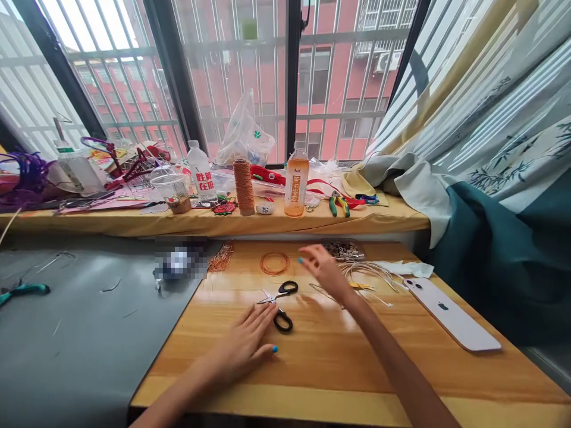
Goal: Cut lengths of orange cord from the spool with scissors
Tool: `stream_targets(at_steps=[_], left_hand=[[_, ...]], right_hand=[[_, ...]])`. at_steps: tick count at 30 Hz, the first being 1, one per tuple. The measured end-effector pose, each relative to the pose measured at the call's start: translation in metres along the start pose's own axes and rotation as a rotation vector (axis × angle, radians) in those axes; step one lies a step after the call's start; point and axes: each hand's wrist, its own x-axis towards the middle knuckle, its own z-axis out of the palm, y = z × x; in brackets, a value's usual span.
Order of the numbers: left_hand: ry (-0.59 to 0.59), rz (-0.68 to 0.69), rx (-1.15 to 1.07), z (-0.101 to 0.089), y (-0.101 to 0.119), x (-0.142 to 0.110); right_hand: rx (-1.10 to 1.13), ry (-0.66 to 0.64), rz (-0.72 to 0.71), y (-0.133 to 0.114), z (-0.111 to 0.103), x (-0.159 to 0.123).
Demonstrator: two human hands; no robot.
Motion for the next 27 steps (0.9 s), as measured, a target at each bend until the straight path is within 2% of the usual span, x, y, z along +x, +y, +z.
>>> stream_targets(at_steps=[2, 4, 7, 9, 11, 13, 20, 24, 27], left_hand=[[-0.045, -0.010, 0.057, 0.010, -0.001, -0.013], [-0.016, -0.052, 0.101, 0.010, -0.005, -0.022], [0.069, -0.092, 0.137, 0.000, -0.004, -0.024], [0.037, -0.003, 0.116, -0.008, 0.004, -0.018], [-0.075, 0.126, 0.059, -0.016, 0.012, -0.007], [-0.140, 0.154, 0.004, -0.020, 0.016, 0.002], [-0.044, -0.073, -0.004, -0.015, 0.003, 0.010], [-0.063, -0.042, 0.033, -0.010, -0.003, 0.007], [-0.008, -0.021, 0.062, -0.006, -0.005, 0.005]], right_hand=[[-0.123, 0.123, -0.043, 0.008, -0.022, 0.034], [-0.262, 0.161, -0.083, 0.020, -0.037, 0.071], [-0.486, 0.019, -0.087, 0.037, -0.042, 0.113], [-0.565, -0.066, -0.078, 0.047, -0.036, 0.127], [-0.580, -0.065, -0.061, 0.056, -0.030, 0.131], [-0.588, -0.012, -0.027, 0.064, -0.025, 0.131], [-0.619, 0.178, 0.144, 0.074, -0.022, 0.141], [-0.713, 0.206, 0.309, 0.068, -0.019, 0.145], [-0.788, 0.176, 0.402, 0.064, -0.018, 0.147]])
